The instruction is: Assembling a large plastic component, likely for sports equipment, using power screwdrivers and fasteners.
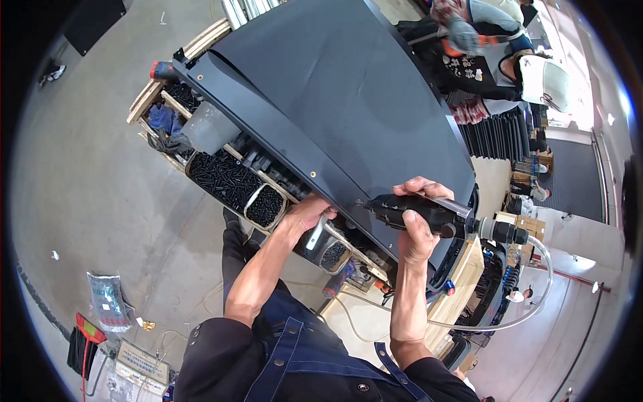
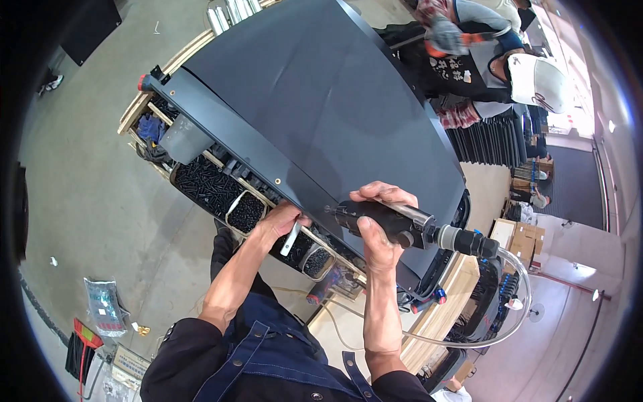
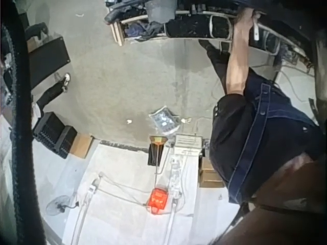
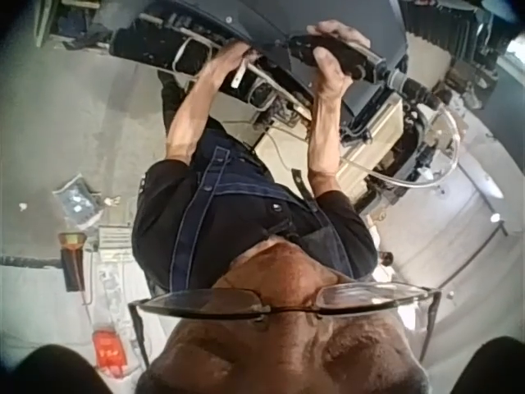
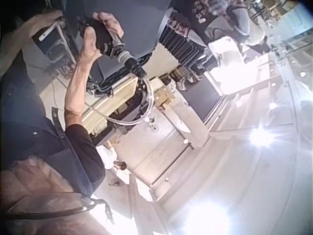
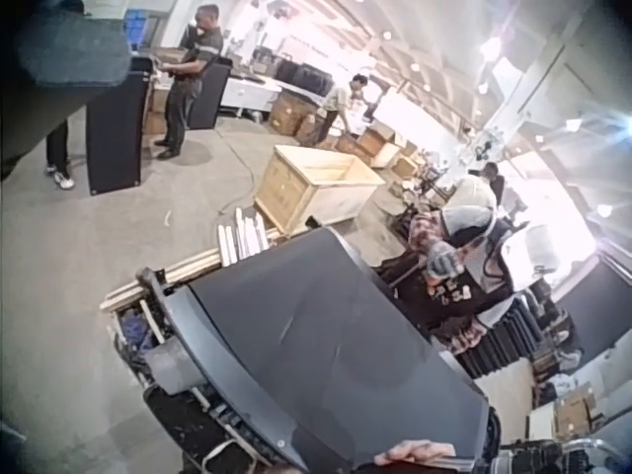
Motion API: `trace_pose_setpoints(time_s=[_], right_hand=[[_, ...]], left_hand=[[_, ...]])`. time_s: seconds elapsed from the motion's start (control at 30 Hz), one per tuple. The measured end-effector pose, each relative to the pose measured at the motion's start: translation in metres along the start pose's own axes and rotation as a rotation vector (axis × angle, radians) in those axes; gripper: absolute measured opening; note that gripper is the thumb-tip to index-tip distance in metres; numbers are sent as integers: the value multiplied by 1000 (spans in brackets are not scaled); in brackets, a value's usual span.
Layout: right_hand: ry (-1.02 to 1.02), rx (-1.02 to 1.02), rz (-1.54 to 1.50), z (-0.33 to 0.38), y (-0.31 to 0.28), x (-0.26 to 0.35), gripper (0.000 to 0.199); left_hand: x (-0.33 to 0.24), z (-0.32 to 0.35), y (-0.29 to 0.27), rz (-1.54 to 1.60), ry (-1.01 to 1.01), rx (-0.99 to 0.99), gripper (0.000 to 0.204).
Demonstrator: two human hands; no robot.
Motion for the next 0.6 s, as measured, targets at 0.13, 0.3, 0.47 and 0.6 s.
trace_pose_setpoints(time_s=[0.13, 0.3, 0.47, 0.6], right_hand=[[-43, 119, -37, -3, 3, -2, 49], [-48, 163, -13, -3, 10, -2, 45], [-52, 160, -30, -2, 5, -8, 46], [-42, 181, -39, -1, 3, -8, 47]], left_hand=[[8, -3, -14, -54, 170, -69, 14], [3, -4, -12, -118, 252, -86, 18], [2, 0, -15, -185, 268, -135, 11], [6, -1, -17, -199, 270, -145, 10]])
Point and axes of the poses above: each hand's wrist, its own z-axis away from the middle knuckle, its own y-axis out of the palm, x = y × z, the point moved 8 cm from there along -z, towards the middle knuckle, and after that the axes turned 2 degrees about y, right-handed, at the moved point
